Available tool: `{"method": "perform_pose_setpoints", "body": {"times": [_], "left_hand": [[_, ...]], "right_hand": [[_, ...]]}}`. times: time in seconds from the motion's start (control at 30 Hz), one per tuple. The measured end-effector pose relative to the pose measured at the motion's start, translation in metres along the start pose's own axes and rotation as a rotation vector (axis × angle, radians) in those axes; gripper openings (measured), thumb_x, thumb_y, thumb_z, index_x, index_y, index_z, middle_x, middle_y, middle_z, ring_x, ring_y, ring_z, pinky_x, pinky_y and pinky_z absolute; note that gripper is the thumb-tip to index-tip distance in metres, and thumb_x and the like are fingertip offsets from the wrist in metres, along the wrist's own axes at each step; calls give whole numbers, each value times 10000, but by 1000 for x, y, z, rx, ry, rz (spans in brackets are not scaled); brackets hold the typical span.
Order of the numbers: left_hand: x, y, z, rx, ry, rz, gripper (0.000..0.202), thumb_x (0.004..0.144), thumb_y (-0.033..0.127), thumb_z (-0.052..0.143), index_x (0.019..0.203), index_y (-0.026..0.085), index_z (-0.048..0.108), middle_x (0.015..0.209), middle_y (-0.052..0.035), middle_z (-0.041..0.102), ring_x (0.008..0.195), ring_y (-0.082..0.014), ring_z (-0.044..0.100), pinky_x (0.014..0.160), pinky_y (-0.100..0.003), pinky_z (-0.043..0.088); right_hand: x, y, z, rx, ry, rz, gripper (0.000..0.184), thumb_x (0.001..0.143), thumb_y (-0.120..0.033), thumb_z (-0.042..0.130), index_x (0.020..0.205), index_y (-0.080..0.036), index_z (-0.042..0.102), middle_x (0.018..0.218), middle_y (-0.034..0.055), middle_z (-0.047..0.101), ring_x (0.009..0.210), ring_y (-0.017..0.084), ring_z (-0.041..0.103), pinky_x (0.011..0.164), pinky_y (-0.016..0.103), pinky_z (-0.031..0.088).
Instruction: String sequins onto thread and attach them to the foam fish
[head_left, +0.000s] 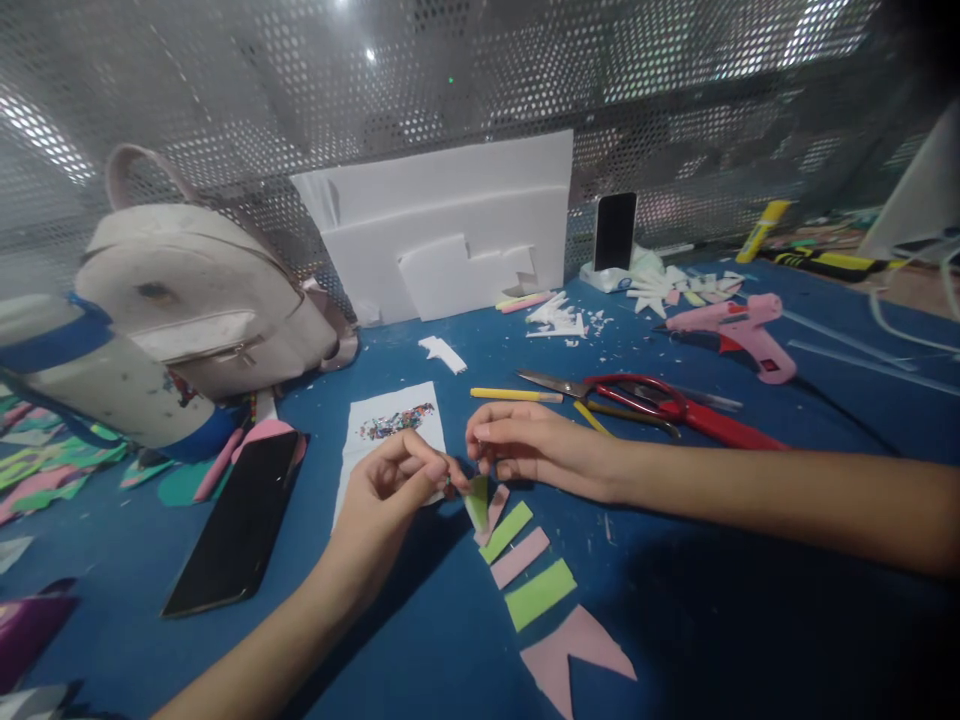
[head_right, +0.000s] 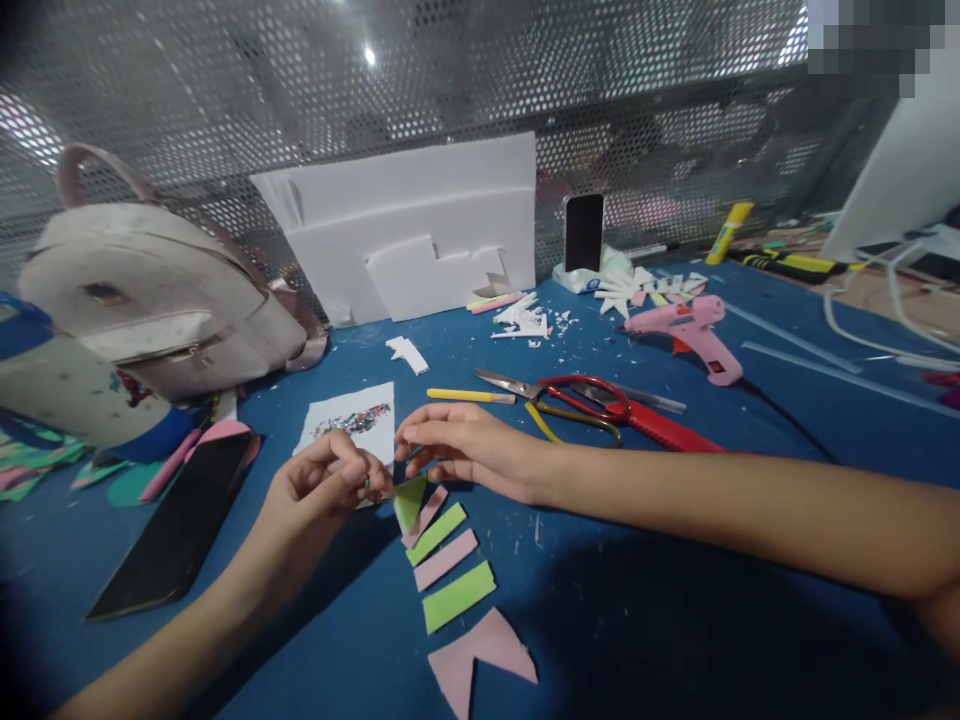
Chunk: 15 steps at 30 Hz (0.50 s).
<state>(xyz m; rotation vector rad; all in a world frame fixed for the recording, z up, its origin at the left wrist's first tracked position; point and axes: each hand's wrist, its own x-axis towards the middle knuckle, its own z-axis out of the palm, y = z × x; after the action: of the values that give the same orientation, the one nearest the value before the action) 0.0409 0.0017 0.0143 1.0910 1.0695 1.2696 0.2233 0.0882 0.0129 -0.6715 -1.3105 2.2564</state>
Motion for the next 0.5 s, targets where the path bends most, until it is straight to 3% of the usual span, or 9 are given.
{"method": "perform_pose_setpoints", "body": {"times": [0.2, 0.5], "left_hand": [[1, -5, -2, -17, 60, -10, 221, 842, 312, 688, 727, 161, 574, 642, 12, 637, 608, -88, 559, 629, -185, 444], [-2, -14, -4, 108, 100, -15, 130, 835, 272, 703, 799, 158, 653, 646, 12, 661, 591, -74, 580, 592, -155, 465]], "right_hand": [[5, 4, -2, -20, -135, -36, 86, 883, -216, 611, 851, -136, 610, 839, 16, 624, 648, 51, 568, 587, 153, 427], [6, 6, -3, -272, -165, -147, 127, 864, -241, 633, 845, -120, 599, 771, 18, 635, 607, 62, 573, 532, 154, 423]]}}
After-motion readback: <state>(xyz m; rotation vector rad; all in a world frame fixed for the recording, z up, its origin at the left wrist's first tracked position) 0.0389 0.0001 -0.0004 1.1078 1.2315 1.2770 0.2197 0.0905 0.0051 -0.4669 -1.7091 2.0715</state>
